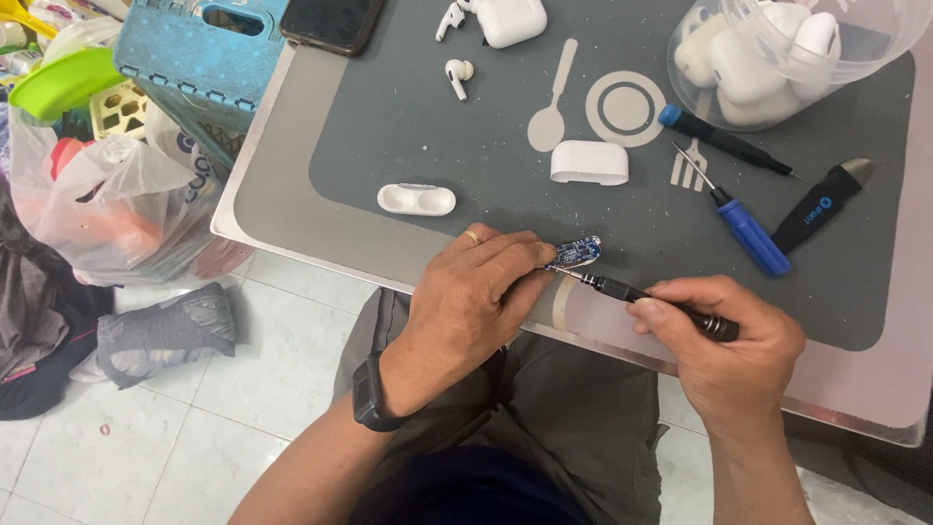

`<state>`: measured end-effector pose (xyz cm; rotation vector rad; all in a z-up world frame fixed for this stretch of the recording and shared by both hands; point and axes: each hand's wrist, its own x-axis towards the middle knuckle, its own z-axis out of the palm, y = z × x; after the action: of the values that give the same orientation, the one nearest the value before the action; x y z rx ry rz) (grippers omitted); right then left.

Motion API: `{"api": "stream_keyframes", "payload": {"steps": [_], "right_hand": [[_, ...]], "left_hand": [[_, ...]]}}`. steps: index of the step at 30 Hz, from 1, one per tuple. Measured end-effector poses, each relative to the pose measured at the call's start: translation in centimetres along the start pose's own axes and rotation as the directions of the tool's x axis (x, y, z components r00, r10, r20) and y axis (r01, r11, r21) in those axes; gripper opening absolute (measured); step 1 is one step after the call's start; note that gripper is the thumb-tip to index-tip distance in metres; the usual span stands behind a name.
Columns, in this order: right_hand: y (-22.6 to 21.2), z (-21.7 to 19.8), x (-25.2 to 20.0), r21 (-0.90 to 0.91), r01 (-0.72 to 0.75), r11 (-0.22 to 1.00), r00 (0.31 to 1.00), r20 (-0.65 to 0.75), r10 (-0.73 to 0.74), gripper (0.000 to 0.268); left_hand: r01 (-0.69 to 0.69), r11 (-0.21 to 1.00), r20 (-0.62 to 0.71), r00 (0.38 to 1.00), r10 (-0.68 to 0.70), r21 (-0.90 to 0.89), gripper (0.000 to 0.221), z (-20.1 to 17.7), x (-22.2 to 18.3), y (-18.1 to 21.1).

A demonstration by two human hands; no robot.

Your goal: Assembling the internal components of a wireless earbud, including the PCB and battery, into the plastic housing.

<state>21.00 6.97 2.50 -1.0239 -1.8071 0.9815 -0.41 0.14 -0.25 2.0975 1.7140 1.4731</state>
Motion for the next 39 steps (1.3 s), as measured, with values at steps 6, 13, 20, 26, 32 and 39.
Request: {"api": "stream_keyframes", "payload": {"steps": [6,13,20,26,32,39], "right_hand": [[0.23,-0.15,-0.09,-0.034,0.01,0.999,1.0,0.007,-0.01,0.014],[0.06,-0.31,-0.15,-0.083,0.063,0.995,0.998,0.022,-0.061,0.013],[0.49,-0.36,-0.27,-0.076,0.071,0.995,0.997,0.029,-0.069,0.014],[0.3,-0.34,-0.43,-0.096,0.11,0.989,0.994,0.024,-0.108,0.014],[0.55,-0.5,-0.49,-0.105,0.179,0.978,0.983,0.05,-0.175,0.015],[0.52,-0.46,-0.63,-0.166,0.176,0.97,0.984,0.015,-0.176,0.015]], "left_hand": [[0.007,1.0,0.002,1.0,-0.007,-0.003,0.015,-0.07,0.06,0.13],[0.009,1.0,0.011,1.0,-0.009,0.005,0.016,-0.12,0.04,0.18],[-0.004,1.0,0.013,1.0,0.004,0.009,0.014,-0.22,0.24,0.33],[-0.001,1.0,0.016,1.0,0.001,0.016,0.015,-0.32,0.21,0.4],[0.014,1.0,0.013,1.0,-0.014,0.005,0.015,-0.26,0.18,0.38],[-0.001,1.0,-0.004,1.0,0.001,0.013,0.015,-0.24,0.1,0.36]]}}
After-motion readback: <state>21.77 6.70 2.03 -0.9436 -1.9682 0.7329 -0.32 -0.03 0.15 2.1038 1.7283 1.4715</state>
